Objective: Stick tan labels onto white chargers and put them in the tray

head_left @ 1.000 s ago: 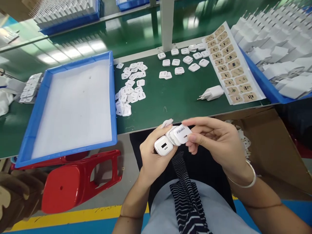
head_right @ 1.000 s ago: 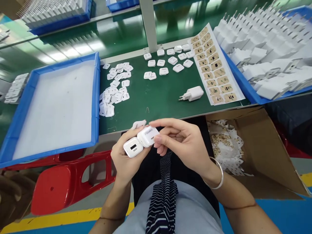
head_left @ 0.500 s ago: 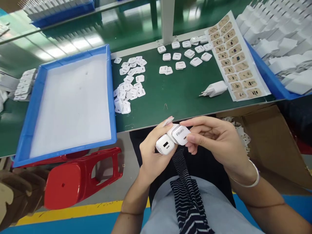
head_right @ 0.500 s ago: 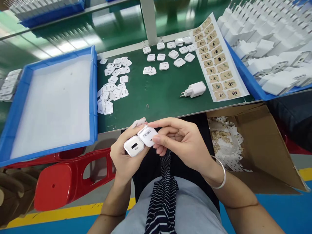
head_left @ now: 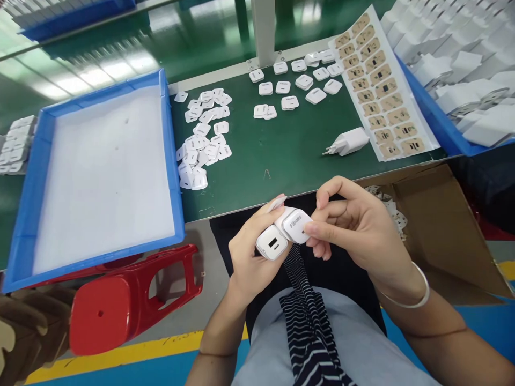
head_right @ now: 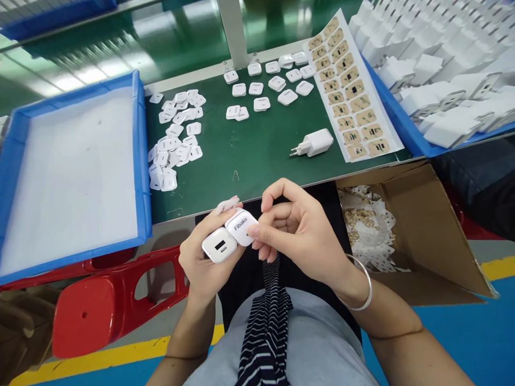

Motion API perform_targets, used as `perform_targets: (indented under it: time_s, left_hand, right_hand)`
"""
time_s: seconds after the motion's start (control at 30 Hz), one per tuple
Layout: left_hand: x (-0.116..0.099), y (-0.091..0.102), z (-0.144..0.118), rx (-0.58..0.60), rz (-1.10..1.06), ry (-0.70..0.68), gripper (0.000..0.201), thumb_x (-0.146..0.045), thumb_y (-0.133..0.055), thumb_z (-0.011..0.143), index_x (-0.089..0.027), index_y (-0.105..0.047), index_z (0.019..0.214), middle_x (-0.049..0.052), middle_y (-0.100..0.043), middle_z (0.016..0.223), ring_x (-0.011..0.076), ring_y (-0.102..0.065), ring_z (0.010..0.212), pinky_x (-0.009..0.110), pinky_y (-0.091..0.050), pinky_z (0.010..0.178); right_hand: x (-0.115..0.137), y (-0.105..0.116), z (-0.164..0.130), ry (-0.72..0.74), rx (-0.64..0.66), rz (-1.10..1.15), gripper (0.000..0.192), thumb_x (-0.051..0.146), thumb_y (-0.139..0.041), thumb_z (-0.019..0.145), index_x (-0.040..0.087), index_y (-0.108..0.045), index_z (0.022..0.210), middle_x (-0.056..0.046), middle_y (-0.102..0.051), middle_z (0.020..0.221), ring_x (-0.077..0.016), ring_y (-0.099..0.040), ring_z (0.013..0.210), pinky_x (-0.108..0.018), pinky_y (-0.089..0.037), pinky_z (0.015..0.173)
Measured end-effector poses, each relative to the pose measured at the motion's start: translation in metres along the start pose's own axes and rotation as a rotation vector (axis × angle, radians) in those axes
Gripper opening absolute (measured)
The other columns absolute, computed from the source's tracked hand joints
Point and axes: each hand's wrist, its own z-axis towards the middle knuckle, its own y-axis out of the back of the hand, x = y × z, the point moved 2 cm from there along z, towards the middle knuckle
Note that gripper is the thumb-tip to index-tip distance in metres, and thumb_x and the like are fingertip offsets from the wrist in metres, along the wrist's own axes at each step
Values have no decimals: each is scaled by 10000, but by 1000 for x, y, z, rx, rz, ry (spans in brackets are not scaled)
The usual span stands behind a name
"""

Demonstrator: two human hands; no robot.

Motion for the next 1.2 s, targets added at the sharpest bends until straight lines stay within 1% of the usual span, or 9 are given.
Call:
perform_targets:
  time_s: [0.27,0.57,0.67,0.83,0.97,1.03,1.1,1.13,1.2]
  left_hand:
    - [2,0,0,7,5,-27,475,-94,-804,788,-181,-687,1240,120,-709,1343,267,-721,1193,409,-605,1045]
    - [3,0,-1,10,21,-31,509,-78,-812,773,-192,-681,1252,115,-709,1346,275,-720,1193,453,-611,1039]
    - [2,0,-1,6,37,-16,499,-91,-817,775,-205,-685,1243,102,-719,1330,274,-725,1185,452,-617,1030]
    - [0,-1,-1,5,83,8,455,-106,-814,785,-199,-699,1215,92,-740,1293,258,-728,1179,401,-618,1029]
    - [0,-3,-1,-7,90,32,424,-129,-821,785,-200,-713,1190,80,-761,1246,259,-730,1175,404,-618,1028]
    - [1,-3,-2,-29,78,50,424,-148,-834,777,-202,-719,1181,76,-771,1220,257,-739,1155,401,-620,1023]
    - [3,-1,-2,-57,65,81,422,-174,-846,768,-209,-724,1170,65,-787,1172,250,-755,1112,394,-626,1007]
    - [4,0,-2,-65,59,101,417,-187,-851,765,-213,-727,1163,61,-793,1150,243,-764,1081,386,-633,990]
    - [6,5,-1,-52,42,139,404,-205,-857,760,-215,-736,1144,59,-799,1124,229,-777,1024,365,-644,953]
  right_hand:
    - [-2,0,1,-38,2,-4,448,248,-865,778,230,-423,849,45,-715,620,-97,-617,416,-155,-514,396]
    - [-2,0,2,-55,-8,-12,469,284,-868,770,231,-405,823,37,-707,608,-95,-606,402,-153,-496,379]
    - [-3,-1,3,-56,-21,-46,466,305,-870,766,229,-413,816,39,-697,604,-96,-610,411,-155,-499,383]
    - [-1,-1,4,-62,-21,-108,476,332,-869,763,227,-406,795,51,-675,596,-97,-610,416,-160,-496,380]
    - [0,0,5,-64,-17,-132,483,361,-870,761,226,-407,789,55,-657,602,-96,-612,434,-165,-489,392]
    - [-4,1,7,-62,-19,-142,484,371,-878,752,224,-418,791,77,-605,561,-79,-571,416,-157,-450,386]
    - [-10,3,11,-58,-16,-147,499,377,-899,725,220,-431,796,111,-514,504,-55,-496,389,-147,-390,377]
    - [-15,4,14,-54,-4,-138,505,379,-909,711,219,-439,805,118,-491,501,-48,-475,394,-147,-379,385]
    - [-22,7,22,-32,72,-100,502,375,-922,696,213,-473,853,102,-538,564,-56,-512,459,-158,-427,439]
